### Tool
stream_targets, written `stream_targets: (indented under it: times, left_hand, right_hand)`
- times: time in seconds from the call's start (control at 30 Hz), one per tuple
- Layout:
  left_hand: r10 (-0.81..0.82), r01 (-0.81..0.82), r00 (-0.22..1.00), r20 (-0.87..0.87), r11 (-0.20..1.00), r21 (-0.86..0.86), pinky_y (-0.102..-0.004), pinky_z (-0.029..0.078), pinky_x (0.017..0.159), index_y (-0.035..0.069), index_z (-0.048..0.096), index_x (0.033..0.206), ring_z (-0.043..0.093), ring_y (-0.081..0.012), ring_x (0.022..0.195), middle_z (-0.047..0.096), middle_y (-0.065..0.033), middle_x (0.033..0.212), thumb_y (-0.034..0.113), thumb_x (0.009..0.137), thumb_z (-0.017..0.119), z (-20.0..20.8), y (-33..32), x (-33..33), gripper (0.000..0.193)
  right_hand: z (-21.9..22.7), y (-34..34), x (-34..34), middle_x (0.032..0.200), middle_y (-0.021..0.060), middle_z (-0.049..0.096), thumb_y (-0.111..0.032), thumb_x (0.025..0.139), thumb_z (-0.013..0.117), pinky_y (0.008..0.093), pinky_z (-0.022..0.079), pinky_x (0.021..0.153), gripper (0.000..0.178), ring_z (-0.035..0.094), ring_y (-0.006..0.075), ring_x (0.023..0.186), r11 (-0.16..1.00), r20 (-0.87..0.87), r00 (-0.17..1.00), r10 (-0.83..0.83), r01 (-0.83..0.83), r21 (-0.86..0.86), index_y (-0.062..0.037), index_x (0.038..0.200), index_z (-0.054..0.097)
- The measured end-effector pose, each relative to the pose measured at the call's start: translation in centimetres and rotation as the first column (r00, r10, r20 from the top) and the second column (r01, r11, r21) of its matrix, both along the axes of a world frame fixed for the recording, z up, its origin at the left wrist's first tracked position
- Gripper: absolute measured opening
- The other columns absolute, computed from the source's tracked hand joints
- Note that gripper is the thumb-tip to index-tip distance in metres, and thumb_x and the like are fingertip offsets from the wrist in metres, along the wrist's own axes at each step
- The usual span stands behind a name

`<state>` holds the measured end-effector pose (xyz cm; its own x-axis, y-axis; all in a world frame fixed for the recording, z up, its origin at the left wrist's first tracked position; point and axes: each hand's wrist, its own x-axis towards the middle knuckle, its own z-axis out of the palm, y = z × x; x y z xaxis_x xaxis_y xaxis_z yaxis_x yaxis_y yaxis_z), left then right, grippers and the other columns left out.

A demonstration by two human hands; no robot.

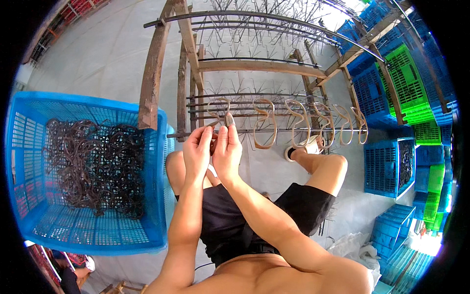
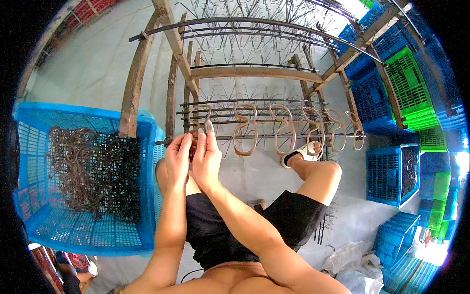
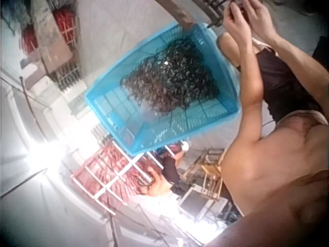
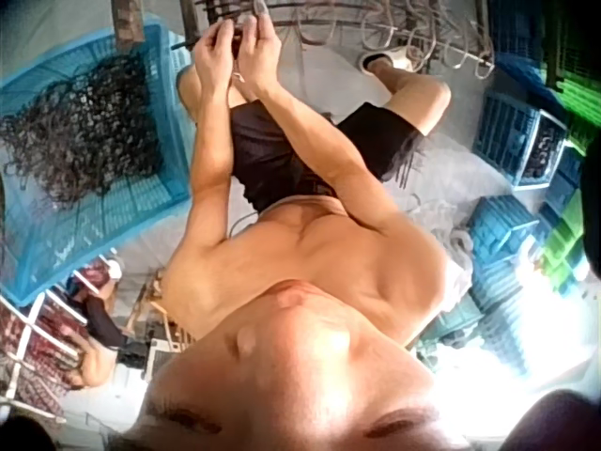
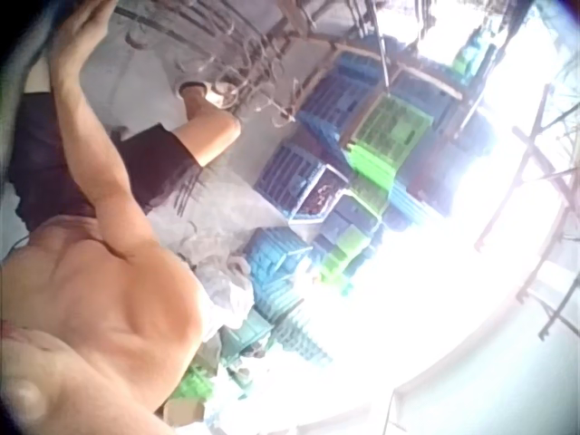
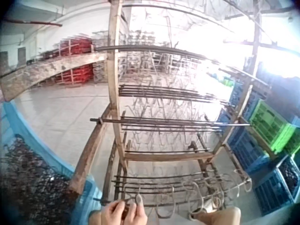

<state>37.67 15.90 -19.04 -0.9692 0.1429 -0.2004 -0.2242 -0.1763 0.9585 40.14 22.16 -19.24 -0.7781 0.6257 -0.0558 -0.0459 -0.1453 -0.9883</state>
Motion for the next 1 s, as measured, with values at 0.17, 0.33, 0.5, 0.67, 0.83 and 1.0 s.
stream_targets:
  times: [0.17, 0.33, 0.5, 0.67, 0.83, 1.0]
  left_hand:
    - [0.059, -0.081, 0.99, 0.13, 0.982, 0.17, -0.0212, 0.04, 0.051, 0.002, 0.06, 0.086, 0.05, -0.0072, 0.059, 0.056, -0.001, 0.069, 0.016, 0.087, 0.06, -0.9, 0.5, 0.3, 0.014]
    - [0.088, -0.105, 0.984, 0.155, 0.989, 0.101, -0.0215, 0.041, 0.056, 0.003, 0.061, 0.085, 0.052, -0.0076, 0.062, 0.058, -0.0008, 0.069, 0.017, 0.085, 0.062, -0.7, 1.6, 0.1, 0.014]
    - [-0.005, 0.0, 0.993, 0.118, 0.999, 0.045, -0.0228, 0.042, 0.056, 0.002, 0.061, 0.083, 0.053, -0.0096, 0.062, 0.059, -0.0026, 0.07, 0.017, 0.082, 0.065, -1.2, 0.7, -0.7, 0.016]
    - [-0.078, 0.063, 0.982, 0.172, 0.994, 0.091, -0.0228, 0.042, 0.053, -0.001, 0.063, 0.081, 0.053, -0.0093, 0.061, 0.059, -0.0033, 0.069, 0.018, 0.081, 0.066, 0.7, -0.9, -0.6, 0.019]
    - [0.031, -0.086, 0.987, -0.158, 0.931, -0.355, -0.0354, 0.05, 0.062, 0.0, 0.063, 0.082, 0.065, -0.028, 0.07, 0.066, -0.0145, 0.076, 0.024, 0.078, 0.066, 1.8, -0.8, 0.7, 0.024]
    - [0.165, -0.212, 0.977, -0.138, 0.85, -0.482, -0.0397, 0.049, 0.066, 0.002, 0.064, 0.084, 0.064, -0.0315, 0.074, 0.066, -0.0171, 0.08, 0.039, 0.083, 0.06, 2.5, -7.9, 0.1, 0.037]
  right_hand:
    - [-0.9, 1.7, 0.5, 0.05, 0.0001, 0.042, -0.018, 0.096, 0.045, 0.0253, 0.035, 0.036, 0.02, 0.039, 0.0066, 0.042, 0.984, 0.13, 0.991, 0.017, -0.04, 0.172, -0.0015, 0.085, 0.05]
    - [-1.3, 2.6, 0.4, 0.053, 0.0031, 0.046, -0.019, 0.095, 0.048, 0.0268, 0.033, 0.042, 0.024, 0.038, 0.008, 0.049, 0.992, 0.11, 0.994, 0.005, -0.02, 0.128, 0.0012, 0.107, 0.054]
    - [0.5, 2.7, 0.7, 0.054, -0.0048, 0.038, -0.018, 0.096, 0.045, 0.0228, 0.038, 0.041, 0.021, 0.039, 0.0047, 0.046, 0.995, 0.057, 0.997, 0.048, -0.052, 0.086, -0.0039, 0.108, 0.054]
    - [1.1, 0.7, 1.2, 0.053, -0.0038, 0.04, -0.017, 0.097, 0.042, 0.0209, 0.039, 0.04, 0.029, 0.04, 0.003, 0.046, 0.994, 0.044, 0.998, 0.042, -0.046, 0.101, -0.0019, 0.121, 0.048]
    - [-0.4, 1.8, 1.6, 0.059, -0.0045, 0.041, -0.017, 0.097, 0.043, 0.0194, 0.036, 0.046, 0.02, 0.039, 0.0026, 0.054, 0.989, -0.037, 0.989, 0.142, -0.143, -0.034, -0.0039, 0.11, 0.049]
    - [1.2, 3.3, 3.4, 0.079, 0.0038, 0.051, -0.014, 0.095, 0.044, 0.0327, 0.047, 0.075, 0.017, 0.05, 0.0117, 0.073, 0.962, -0.056, 0.972, 0.227, -0.233, -0.14, -0.0025, 0.107, 0.044]
